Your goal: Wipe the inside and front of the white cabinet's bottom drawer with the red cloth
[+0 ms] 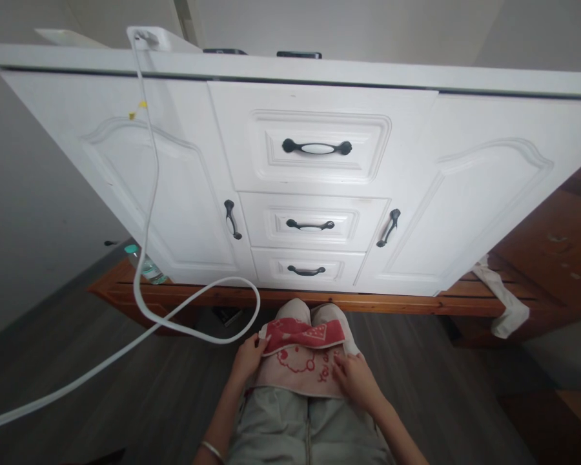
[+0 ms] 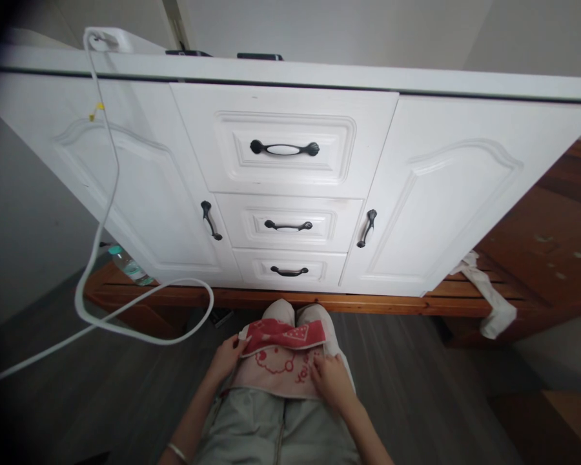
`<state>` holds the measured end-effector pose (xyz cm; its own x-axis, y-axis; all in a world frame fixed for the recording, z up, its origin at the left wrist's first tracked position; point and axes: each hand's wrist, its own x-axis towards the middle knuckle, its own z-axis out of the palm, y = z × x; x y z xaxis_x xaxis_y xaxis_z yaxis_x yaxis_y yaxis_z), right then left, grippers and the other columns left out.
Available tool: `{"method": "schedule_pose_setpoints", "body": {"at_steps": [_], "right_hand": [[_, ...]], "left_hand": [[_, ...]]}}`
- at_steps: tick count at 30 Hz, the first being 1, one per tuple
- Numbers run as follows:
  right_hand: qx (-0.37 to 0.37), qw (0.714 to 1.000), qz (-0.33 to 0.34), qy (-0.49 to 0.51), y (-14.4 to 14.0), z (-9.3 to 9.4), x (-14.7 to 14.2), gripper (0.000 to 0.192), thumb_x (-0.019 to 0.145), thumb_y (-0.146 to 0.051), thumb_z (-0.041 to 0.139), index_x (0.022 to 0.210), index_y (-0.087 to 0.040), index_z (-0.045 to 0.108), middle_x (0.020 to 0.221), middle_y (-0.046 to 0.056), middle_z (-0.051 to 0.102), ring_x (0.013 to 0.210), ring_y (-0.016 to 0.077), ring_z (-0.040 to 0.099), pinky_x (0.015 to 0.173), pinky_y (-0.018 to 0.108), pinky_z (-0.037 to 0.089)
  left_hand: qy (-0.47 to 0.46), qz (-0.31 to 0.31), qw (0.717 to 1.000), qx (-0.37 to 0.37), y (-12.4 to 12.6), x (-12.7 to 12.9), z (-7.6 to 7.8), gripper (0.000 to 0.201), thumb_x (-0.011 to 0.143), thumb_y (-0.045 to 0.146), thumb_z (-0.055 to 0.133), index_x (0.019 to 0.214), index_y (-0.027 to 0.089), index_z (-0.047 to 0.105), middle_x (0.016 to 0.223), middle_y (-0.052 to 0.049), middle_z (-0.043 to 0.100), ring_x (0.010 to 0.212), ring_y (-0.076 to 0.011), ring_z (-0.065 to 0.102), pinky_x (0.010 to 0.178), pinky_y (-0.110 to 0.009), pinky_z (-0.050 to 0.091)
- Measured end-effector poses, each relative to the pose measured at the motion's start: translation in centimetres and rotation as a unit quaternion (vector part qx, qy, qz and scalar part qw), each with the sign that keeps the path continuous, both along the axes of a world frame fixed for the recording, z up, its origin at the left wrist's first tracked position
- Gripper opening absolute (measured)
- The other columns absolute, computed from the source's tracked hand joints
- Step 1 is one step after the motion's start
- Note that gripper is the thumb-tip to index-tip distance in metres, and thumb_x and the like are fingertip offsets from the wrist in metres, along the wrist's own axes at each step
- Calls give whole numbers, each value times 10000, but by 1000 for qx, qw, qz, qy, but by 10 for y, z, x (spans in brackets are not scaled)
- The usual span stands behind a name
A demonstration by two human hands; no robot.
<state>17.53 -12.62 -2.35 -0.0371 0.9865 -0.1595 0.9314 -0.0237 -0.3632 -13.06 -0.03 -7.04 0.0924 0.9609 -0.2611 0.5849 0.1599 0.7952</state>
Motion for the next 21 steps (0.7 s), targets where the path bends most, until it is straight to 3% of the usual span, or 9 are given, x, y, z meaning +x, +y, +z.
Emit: {"method": "schedule_pose_setpoints", "body": {"at_steps": [4,6,8,9,11,13,18,21], "right_hand": [[-22,993,-106,-36,-17,-6,32,342,982,-299,388,834,-201,680,828,115,744,827,274,688,793,384,397],[-8,989,-147,-34,-16,-9,36,296,962,-295,416,843,-203,671,838,118,735,834,283,681,771,381,409],[42,986,-161,-17,-6,-14,33,228,923,-293,476,976,-202,677,959,132,721,938,300,655,796,387,431],[74,984,-165,-9,2,-17,30,265,896,-279,507,1096,-201,663,1072,146,701,1028,312,629,834,398,440],[120,978,-170,7,21,-26,22,514,832,-240,566,1345,-209,553,1333,168,596,1228,334,535,963,443,424],[116,978,-174,23,39,-36,18,716,789,-235,606,1480,-215,420,1505,177,456,1371,350,423,1091,506,340],[56,985,-124,102,54,-61,24,738,792,-326,609,1493,-228,402,1567,155,398,1471,329,317,1193,598,141],[70,975,-71,196,49,-70,34,764,735,-308,636,1469,-238,433,1540,136,432,1450,305,354,1190,544,218]], "left_hand": [[-160,30,986,-44,2,6,-5,516,691,577,708,940,126,739,954,-135,781,948,-313,700,825,-360,505],[-222,61,971,-67,1,12,4,549,642,598,757,916,122,747,896,-113,780,901,-297,704,778,-350,524],[-291,90,948,-97,0,20,19,517,643,563,792,923,130,747,868,-86,775,860,-264,707,741,-331,540],[-324,103,934,-110,0,24,29,481,660,528,802,932,136,745,868,-76,774,846,-247,709,733,-324,550],[-380,125,908,-123,1,31,47,382,717,443,796,952,147,740,888,-66,774,829,-220,712,730,-314,570],[-414,143,890,-125,4,37,61,289,775,369,768,963,154,730,899,-60,772,812,-200,716,722,-307,588],[-433,164,875,-139,7,44,80,196,859,323,708,945,146,698,816,-55,757,755,-190,725,696,-314,616],[-448,173,865,-148,3,44,86,154,879,290,684,935,147,685,792,-49,753,733,-185,726,690,-318,627]]}}
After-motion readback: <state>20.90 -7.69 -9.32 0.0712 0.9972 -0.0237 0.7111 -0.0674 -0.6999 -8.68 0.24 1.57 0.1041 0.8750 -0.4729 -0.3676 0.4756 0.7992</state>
